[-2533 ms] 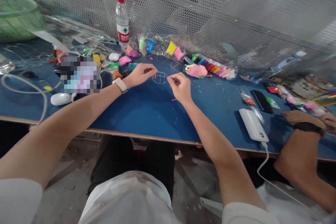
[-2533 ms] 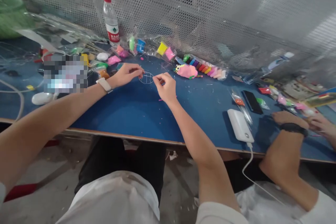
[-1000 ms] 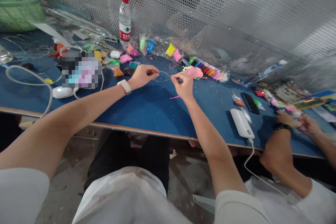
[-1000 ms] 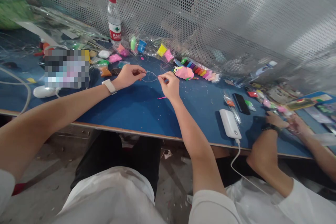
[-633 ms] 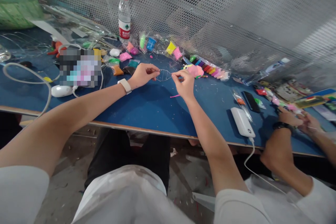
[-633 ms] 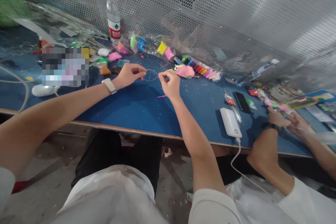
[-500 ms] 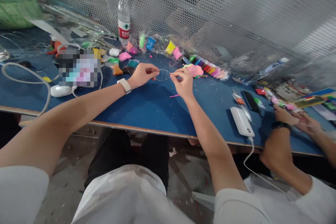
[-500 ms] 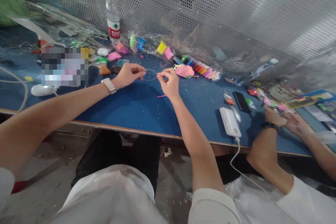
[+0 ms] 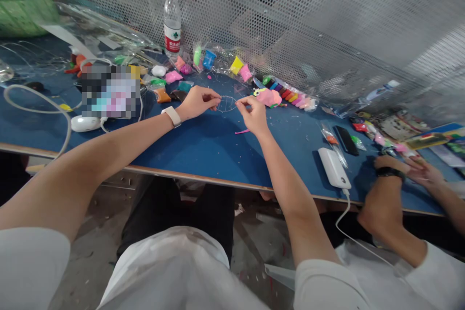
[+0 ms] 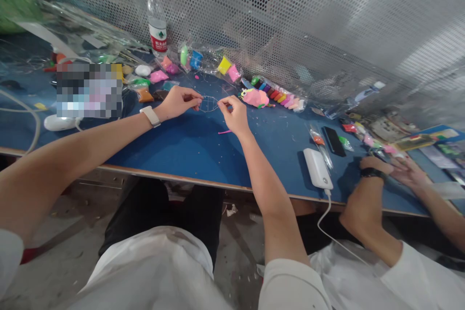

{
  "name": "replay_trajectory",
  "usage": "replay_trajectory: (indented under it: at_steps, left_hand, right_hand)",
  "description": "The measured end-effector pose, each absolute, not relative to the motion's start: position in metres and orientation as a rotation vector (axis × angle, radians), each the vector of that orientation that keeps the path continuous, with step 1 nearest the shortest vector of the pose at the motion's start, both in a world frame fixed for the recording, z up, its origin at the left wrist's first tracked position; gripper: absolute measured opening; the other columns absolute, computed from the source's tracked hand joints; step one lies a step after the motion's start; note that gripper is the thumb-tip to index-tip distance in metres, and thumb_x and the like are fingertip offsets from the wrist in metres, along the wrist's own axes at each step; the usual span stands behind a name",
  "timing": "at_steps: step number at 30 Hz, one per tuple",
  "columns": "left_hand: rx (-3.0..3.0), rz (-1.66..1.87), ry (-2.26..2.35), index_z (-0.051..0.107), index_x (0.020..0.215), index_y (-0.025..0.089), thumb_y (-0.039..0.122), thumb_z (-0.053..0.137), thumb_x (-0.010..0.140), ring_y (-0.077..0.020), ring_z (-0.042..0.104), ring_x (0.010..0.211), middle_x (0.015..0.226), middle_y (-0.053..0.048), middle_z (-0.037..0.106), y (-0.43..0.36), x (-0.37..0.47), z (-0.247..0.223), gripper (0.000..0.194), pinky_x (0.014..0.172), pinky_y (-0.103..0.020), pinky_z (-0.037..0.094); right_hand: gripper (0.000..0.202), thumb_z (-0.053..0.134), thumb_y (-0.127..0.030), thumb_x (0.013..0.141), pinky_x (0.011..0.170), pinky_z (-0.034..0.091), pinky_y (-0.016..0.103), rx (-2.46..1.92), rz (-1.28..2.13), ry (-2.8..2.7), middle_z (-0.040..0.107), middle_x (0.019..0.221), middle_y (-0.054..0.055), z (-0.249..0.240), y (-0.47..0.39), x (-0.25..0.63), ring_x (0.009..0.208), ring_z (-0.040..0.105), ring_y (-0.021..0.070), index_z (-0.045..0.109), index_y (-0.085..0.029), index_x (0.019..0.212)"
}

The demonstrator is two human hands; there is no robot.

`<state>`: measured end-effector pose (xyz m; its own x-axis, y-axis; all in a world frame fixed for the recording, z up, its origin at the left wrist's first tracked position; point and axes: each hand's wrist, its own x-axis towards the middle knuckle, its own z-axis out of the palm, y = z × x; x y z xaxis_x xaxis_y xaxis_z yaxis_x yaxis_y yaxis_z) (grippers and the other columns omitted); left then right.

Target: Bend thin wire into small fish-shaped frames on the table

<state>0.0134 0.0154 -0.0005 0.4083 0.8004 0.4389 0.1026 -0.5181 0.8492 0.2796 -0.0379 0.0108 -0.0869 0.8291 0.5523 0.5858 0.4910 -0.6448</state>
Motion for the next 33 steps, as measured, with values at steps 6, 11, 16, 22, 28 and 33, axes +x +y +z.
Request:
replay_trajectory:
  at_steps: [6,11,16,22,28,33]
  left_hand:
    - [1.864,1.144,0.735,0.086,0.104,0.017,0.024,0.086,0.099,-0.0207,0.083,0.077,0.083,-0.007,0.084,0.014,0.015,0.001,0.009,0.082,-0.036,0.073]
    - [1.726,1.083,0.625,0.082,0.103,0.016,0.025,0.09,0.098,-0.0176,0.081,0.074,0.082,-0.007,0.082,0.017,0.016,-0.001,0.013,0.078,-0.033,0.072]
    - [1.748,0.958,0.574,0.081,0.097,0.016,0.035,0.092,0.099,-0.0169,0.081,0.074,0.082,-0.008,0.082,0.013,0.015,0.0,0.022,0.072,-0.029,0.069]
    - [1.886,0.955,0.566,0.084,0.094,0.017,0.038,0.087,0.102,-0.0159,0.077,0.071,0.081,-0.007,0.083,0.005,0.019,0.005,0.023,0.071,-0.028,0.065]
    - [1.965,0.905,0.584,0.076,0.09,0.017,0.028,0.082,0.106,-0.0131,0.067,0.061,0.07,-0.003,0.073,0.002,0.022,0.008,0.021,0.062,-0.025,0.056]
    - [2.019,0.828,0.553,0.069,0.089,0.02,0.031,0.078,0.111,-0.0132,0.062,0.057,0.064,0.001,0.067,0.0,0.026,0.007,0.026,0.06,-0.026,0.051]
  right_hand:
    - [0.084,0.072,-0.11,0.08,0.073,0.064,0.039,-1.191,0.528,-1.659,0.079,0.093,0.007,0.006,-0.031,0.279,0.088,0.072,0.0237,0.078,-0.026,0.088]
    - [0.083,0.081,-0.109,0.072,0.07,0.066,0.04,-1.132,0.72,-1.546,0.076,0.085,0.005,0.003,-0.029,0.275,0.083,0.074,0.0236,0.077,-0.027,0.085]
    - [0.084,0.081,-0.11,0.07,0.067,0.064,0.039,-1.14,0.723,-1.511,0.074,0.082,0.004,0.005,-0.03,0.274,0.076,0.07,0.0214,0.075,-0.027,0.081]
    - [0.079,0.082,-0.105,0.077,0.066,0.063,0.039,-1.155,0.678,-1.689,0.075,0.079,0.003,0.013,-0.044,0.264,0.07,0.067,0.0198,0.077,-0.027,0.081]
    - [0.081,0.082,-0.107,0.074,0.063,0.062,0.038,-1.154,0.724,-1.68,0.072,0.073,0.002,0.019,-0.052,0.253,0.068,0.066,0.02,0.077,-0.027,0.081]
    - [0.079,0.083,-0.105,0.075,0.064,0.062,0.038,-1.137,0.751,-1.692,0.072,0.072,0.002,0.02,-0.052,0.254,0.065,0.064,0.0187,0.076,-0.027,0.08]
